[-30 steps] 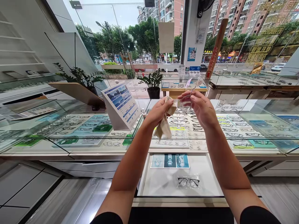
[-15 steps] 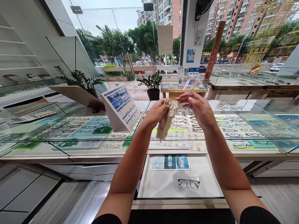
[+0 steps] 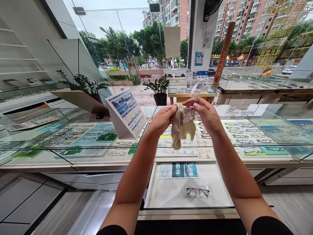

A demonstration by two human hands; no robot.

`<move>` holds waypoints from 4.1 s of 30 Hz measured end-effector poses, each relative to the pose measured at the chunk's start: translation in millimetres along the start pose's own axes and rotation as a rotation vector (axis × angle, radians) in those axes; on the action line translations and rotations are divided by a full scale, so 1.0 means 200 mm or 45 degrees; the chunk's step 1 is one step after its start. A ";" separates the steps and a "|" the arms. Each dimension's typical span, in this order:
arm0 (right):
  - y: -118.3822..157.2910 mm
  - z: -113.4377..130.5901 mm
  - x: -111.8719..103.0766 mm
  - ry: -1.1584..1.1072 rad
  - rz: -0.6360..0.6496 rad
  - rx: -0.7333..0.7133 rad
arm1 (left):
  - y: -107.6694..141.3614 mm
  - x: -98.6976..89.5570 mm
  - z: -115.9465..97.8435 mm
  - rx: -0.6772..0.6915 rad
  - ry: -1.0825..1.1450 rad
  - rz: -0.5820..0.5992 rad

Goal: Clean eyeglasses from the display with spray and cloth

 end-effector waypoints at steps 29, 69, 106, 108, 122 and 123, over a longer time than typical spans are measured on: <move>0.01 -0.08 0.01 -0.223 0.210 0.149 | 0.01 0.07 0.02 -0.161 0.156 0.270; 0.00 -0.05 0.10 -0.276 -0.002 0.245 | 0.06 0.18 -0.02 0.050 0.064 0.123; -0.01 -0.04 0.11 -0.368 -0.240 0.233 | 0.02 0.16 0.04 0.242 -0.108 0.152; 0.00 -0.02 0.12 -0.378 -0.233 0.214 | 0.02 0.18 0.04 0.250 -0.101 0.120; 0.00 0.00 0.12 -0.355 -0.181 0.186 | 0.02 0.22 0.03 0.348 -0.073 0.051; 0.00 0.00 0.12 -0.353 -0.187 0.197 | 0.02 0.22 0.03 0.370 -0.089 0.059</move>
Point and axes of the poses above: each hand's wrist, its own y-axis away from the middle knuckle, its own x-axis out of the palm, z = x × y, the point moved 2 cm from there along -y, towards the middle knuckle, and after that the axes turned 6 degrees about z, right-handed, at the moved point
